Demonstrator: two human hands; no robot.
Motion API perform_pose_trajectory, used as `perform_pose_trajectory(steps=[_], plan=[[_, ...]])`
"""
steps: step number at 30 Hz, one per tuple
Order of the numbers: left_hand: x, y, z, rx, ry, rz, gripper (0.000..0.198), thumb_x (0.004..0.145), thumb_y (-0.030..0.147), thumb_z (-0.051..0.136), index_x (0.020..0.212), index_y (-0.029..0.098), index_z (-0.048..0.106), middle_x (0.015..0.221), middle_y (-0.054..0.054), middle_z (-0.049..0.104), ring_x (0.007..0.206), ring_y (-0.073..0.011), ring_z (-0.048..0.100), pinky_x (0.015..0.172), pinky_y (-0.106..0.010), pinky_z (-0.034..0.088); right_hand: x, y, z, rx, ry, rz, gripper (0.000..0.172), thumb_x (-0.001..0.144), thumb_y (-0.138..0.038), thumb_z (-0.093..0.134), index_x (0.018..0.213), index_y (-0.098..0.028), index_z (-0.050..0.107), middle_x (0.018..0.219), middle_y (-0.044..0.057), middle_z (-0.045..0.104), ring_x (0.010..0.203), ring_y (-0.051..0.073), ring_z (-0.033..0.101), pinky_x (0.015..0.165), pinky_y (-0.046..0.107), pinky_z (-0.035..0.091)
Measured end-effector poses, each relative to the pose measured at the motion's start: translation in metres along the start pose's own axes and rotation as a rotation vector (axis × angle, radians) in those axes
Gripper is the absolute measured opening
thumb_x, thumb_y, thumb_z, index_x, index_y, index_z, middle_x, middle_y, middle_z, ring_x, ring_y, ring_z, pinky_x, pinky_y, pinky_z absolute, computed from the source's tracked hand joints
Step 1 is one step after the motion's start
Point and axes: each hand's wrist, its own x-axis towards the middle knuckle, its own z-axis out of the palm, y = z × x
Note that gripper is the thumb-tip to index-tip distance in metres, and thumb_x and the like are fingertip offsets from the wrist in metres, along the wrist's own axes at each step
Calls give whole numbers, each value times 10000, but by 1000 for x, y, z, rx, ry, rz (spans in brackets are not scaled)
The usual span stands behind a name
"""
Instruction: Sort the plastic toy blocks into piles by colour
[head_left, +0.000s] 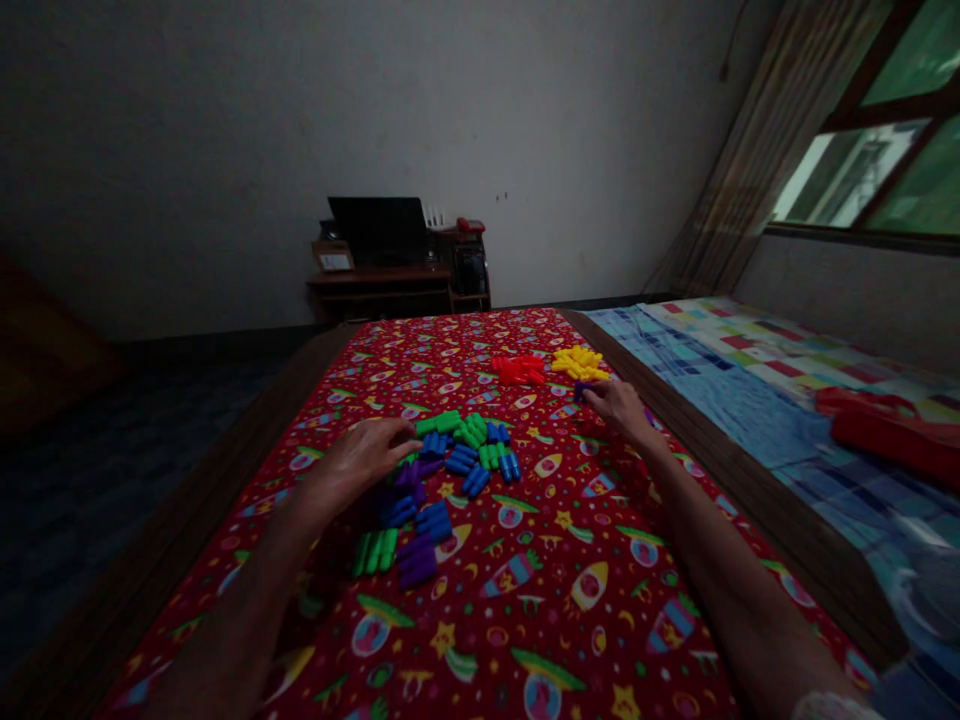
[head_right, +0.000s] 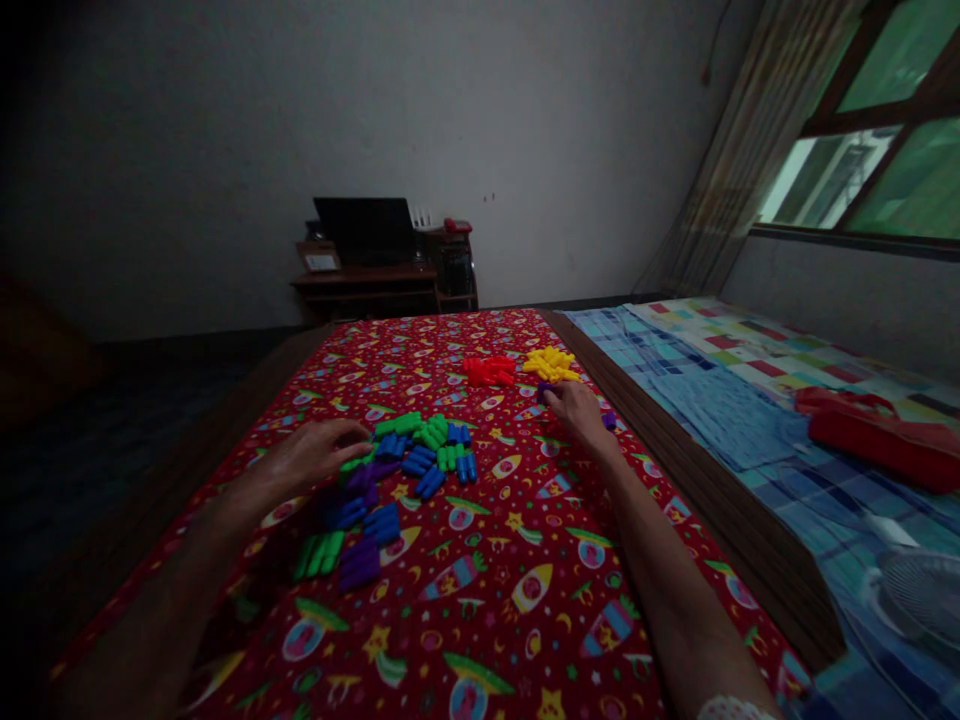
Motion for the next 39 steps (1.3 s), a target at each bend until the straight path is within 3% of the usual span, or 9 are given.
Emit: perform_pose_trajectory(steps=[3, 7, 9, 13, 15, 23, 31, 35, 39], plan=[[-5, -20, -12, 85, -118, -105, 267, 743, 437, 544, 802, 222, 690, 840, -57, 729, 791, -231, 667, 688, -283, 475, 0, 25, -4, -121, -17, 193, 393, 911, -376, 455, 1024, -116, 727, 957, 158, 709, 887, 229, 643, 733, 284, 433], [-5, -31, -6, 64, -250, -125, 281, 705, 463, 561, 750, 220, 693, 788, -48, 733, 739, -217, 665, 648, -264, 467, 0, 43, -16, -211, 16, 328, 410, 916, -420, 447, 1093, -149, 699, 1090, 184, 678, 1001, 283, 634, 791, 356, 467], [-2, -37, 3, 44, -267, -131, 291, 665, 480, 598, 752, 220, 695, 792, -48, 738, 750, -224, 669, 648, -261, 470, 1, 49, -26, -264, -59, 356, 368, 898, -410, 483, 1070, -169, 702, 1092, 173, 678, 1009, 283, 634, 791, 366, 477], [2, -51, 17, 38, -251, -131, 329, 649, 494, 633, 829, 227, 701, 887, -65, 745, 824, -243, 679, 688, -266, 485, 2, 56, -38, -307, -337, 372, 308, 797, -314, 628, 1066, -182, 697, 1130, 143, 673, 1022, 271, 634, 780, 353, 485], [2, -56, 21, 47, -226, -119, 383, 668, 506, 628, 918, 225, 696, 967, -78, 736, 876, -248, 677, 732, -275, 493, 1, 59, -35, -267, -377, 350, 299, 776, -250, 631, 1055, -171, 703, 1125, 137, 678, 1018, 257, 639, 786, 334, 482], [3, -40, 18, 37, -250, -92, 546, 681, 425, 558, 1155, 160, 615, 1002, -89, 719, 888, -249, 676, 757, -299, 519, 1, 73, 1, -165, 42, 372, 446, 855, -188, 442, 1264, -93, 591, 1184, 212, 642, 1129, 302, 584, 912, 388, 450], [1, -28, 12, -62, -234, -97, 534, 734, 457, 502, 1173, 166, 588, 971, -64, 716, 870, -246, 663, 749, -306, 521, 9, 78, 23, -34, 58, 146, 557, 863, -199, 388, 1388, -29, 463, 1283, 213, 596, 1149, 294, 580, 993, 399, 428], [0, -25, 21, 61, -210, -99, 457, 732, 545, 564, 998, 183, 647, 990, -85, 693, 896, -260, 643, 759, -311, 504, 8, 83, 29, -74, 44, 157, 568, 872, -197, 358, 1413, -35, 425, 1253, 220, 612, 1113, 295, 601, 952, 400, 452], [-4, -13, 26, 200, -160, -60, 307, 736, 439, 621, 901, 186, 676, 966, -92, 686, 905, -246, 633, 771, -286, 473, 7, 83, 23, -140, 108, 203, 554, 883, -219, 365, 1378, 13, 452, 1166, 278, 632, 1078, 339, 609, 916, 443, 463]])
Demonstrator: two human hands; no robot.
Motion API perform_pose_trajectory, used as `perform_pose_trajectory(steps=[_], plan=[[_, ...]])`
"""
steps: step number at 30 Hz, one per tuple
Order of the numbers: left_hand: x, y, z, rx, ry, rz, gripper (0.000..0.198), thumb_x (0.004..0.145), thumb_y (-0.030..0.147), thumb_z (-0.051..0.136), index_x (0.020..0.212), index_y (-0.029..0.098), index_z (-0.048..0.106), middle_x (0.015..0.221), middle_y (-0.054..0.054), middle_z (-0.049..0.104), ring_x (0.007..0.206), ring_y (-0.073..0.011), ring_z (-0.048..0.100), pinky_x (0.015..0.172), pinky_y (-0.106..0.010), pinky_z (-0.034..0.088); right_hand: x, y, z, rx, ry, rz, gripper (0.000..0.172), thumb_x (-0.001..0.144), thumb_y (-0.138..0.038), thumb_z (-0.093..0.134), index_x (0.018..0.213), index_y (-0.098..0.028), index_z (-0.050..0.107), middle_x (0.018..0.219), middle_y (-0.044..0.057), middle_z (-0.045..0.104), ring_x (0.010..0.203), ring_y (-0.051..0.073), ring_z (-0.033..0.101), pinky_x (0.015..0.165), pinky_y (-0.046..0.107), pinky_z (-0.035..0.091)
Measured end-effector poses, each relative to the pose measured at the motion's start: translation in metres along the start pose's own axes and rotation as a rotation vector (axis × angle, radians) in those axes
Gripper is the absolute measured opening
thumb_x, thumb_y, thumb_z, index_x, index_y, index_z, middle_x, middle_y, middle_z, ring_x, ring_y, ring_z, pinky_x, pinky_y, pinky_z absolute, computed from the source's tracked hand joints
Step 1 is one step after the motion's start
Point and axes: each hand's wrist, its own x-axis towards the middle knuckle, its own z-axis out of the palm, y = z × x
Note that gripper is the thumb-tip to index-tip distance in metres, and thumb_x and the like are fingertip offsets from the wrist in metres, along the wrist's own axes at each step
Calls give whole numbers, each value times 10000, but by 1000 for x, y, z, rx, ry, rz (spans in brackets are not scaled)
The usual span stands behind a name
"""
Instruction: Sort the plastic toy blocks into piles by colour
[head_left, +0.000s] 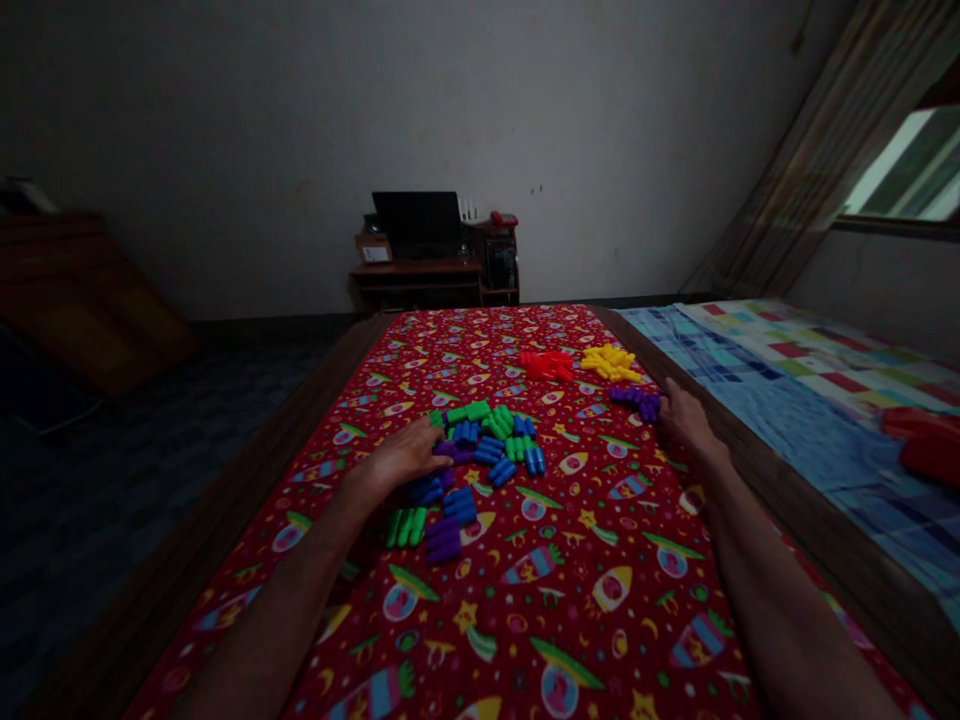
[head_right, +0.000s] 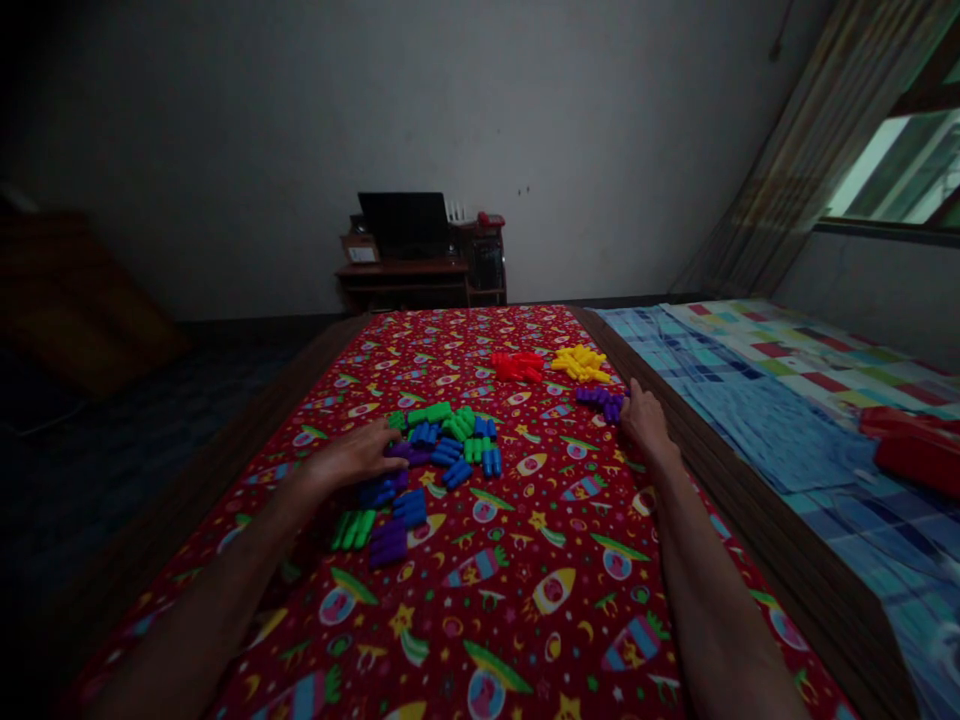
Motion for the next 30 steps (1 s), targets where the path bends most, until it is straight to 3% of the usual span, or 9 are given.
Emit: perform_pose_trajectory(steps=[3, 6, 8, 11, 13, 15, 19, 23, 30], plan=[[2, 6, -6, -36, -16, 31, 218, 780, 392, 582, 826, 208, 689, 808, -40, 699, 783, -206, 641, 686, -251, 447, 2, -13, -13, 49, 130, -11, 514, 869, -219, 400, 1311, 8, 534, 1136, 276, 648, 1063, 346, 617, 927, 459, 456], [7, 12, -13, -130, 143, -21, 250, 771, 423, 594, 827, 202, 698, 794, -29, 709, 752, -202, 638, 657, -252, 437, -6, -52, -26, 268, 213, -161, 435, 868, -238, 422, 1213, -79, 634, 1106, 188, 693, 996, 289, 650, 908, 414, 476], [8, 23, -14, -237, 236, -28, 246, 744, 410, 622, 839, 197, 700, 816, -21, 715, 751, -195, 637, 671, -254, 449, -24, -91, -29, 482, 115, -334, 377, 876, -288, 455, 1127, -129, 687, 1031, 135, 727, 903, 250, 673, 834, 363, 509], [7, 49, -6, -374, 294, 52, 180, 706, 317, 644, 832, 199, 693, 836, -12, 711, 775, -189, 642, 709, -257, 473, -66, -150, -28, 800, -185, -605, 361, 900, -355, 491, 1143, -170, 682, 1003, 89, 740, 858, 207, 682, 718, 281, 517], [5, 65, 2, -446, 285, 110, 184, 693, 249, 635, 866, 201, 675, 862, -12, 707, 799, -188, 649, 720, -260, 488, -91, -176, -23, 850, -321, -748, 335, 905, -335, 504, 1159, -199, 675, 1007, 67, 738, 851, 186, 680, 699, 250, 500], [4, 72, 8, -508, 240, 140, 239, 691, 218, 633, 929, 204, 648, 871, -9, 699, 786, -181, 652, 707, -261, 503, -105, -186, -18, 791, -339, -805, 300, 906, -310, 508, 1106, -193, 698, 937, 60, 743, 771, 168, 672, 666, 232, 475], [6, 57, 13, -405, 233, 144, 224, 730, 251, 647, 949, 206, 629, 877, -19, 677, 794, -194, 646, 728, -289, 510, -86, -165, -12, 590, -184, -701, 257, 898, -271, 508, 977, -165, 728, 773, 55, 730, 616, 140, 621, 601, 219, 420], [5, 33, 20, -110, 238, 140, 255, 777, 260, 646, 1025, 200, 650, 1014, -72, 641, 947, -244, 624, 832, -345, 491, -38, -118, -18, 417, 53, -436, 264, 881, -248, 484, 949, -172, 728, 853, 92, 737, 734, 185, 651, 690, 256, 440], [-1, 46, 26, 141, 256, 180, 248, 792, 217, 655, 1038, 191, 659, 1078, -110, 548, 1015, -262, 571, 858, -367, 492, -3, -40, -18, 201, 221, 65, 373, 870, -322, 436, 1010, -132, 725, 963, 162, 726, 865, 256, 651, 756, 330, 441]])
